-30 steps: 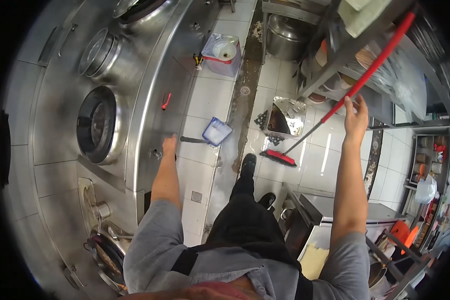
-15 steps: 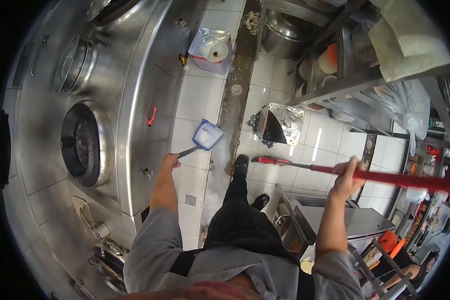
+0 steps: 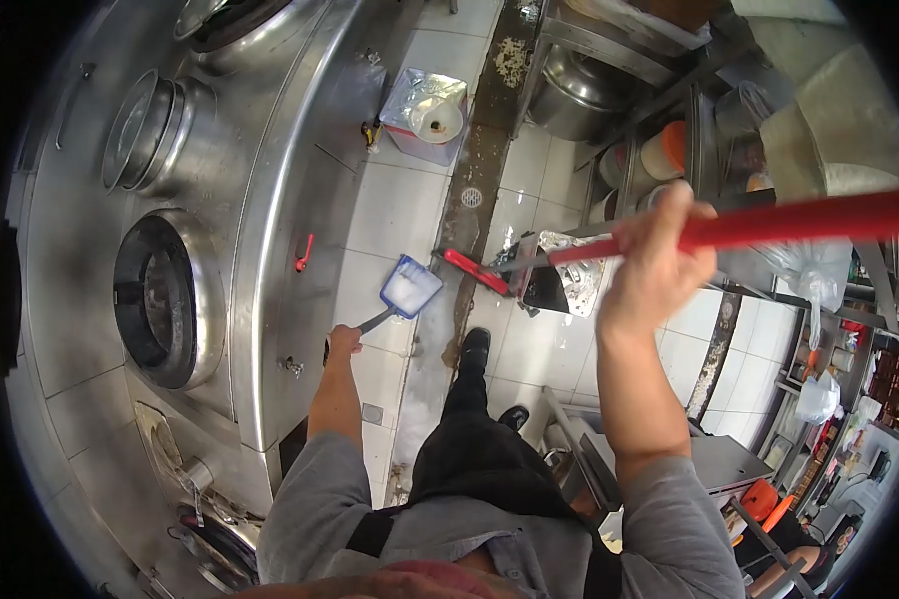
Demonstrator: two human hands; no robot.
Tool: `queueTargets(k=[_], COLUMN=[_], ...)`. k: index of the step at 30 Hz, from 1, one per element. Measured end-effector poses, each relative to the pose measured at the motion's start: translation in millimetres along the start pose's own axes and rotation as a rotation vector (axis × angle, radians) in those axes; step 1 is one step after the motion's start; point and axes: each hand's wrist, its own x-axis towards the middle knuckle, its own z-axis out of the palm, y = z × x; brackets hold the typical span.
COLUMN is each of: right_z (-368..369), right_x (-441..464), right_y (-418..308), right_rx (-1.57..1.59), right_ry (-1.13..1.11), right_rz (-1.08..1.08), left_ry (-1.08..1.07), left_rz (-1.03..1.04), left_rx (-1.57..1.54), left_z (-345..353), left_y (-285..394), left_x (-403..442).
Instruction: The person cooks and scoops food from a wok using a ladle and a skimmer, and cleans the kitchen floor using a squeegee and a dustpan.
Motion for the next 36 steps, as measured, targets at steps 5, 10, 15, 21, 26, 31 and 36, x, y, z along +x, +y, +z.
queueTargets(k=[5,10,15,21,26,31,36], right_z=[34.9,38.0,16.6,-52.9,-174.3,-260.1,-310.7], right_x=[48.3,129.8,196.5,128.9,-42.7,-142.8,-162.5], right_y=[78.6,169.6,180.6,194.0,192.2,128.3,86.9], right_rx=[-0.168,-0.759,-1.18,-0.961,-1.153,-1.201,-1.149], right_ry=[0.145,-0.038,-0.167,-0.48,-0.908,-1.006,-0.869], right_rz=[0.041,0.016,-0.081,0.098,0.287,0.685,0.733], left_ry=[-0.091,-0.219,-0.489,-0.589,-0.636,-0.651,-0.648], left_rz=[0.042,-0.204,-0.37,-0.475,-0.524,-0.484,-0.25], left_rx=[0.022,-0.132,-0.317,-0.506,-0.709,-0.714,-0.555], left_z=[9.0,1.8,-11.7,14.5,32.3,7.1,-37.7], left_y=[-22.2,-10.5,-2.6,-14.6,-30.9,-27.8,2.2], left_x=[36.8,30.9,34.3,58.4,54.2,3.6,-73.6])
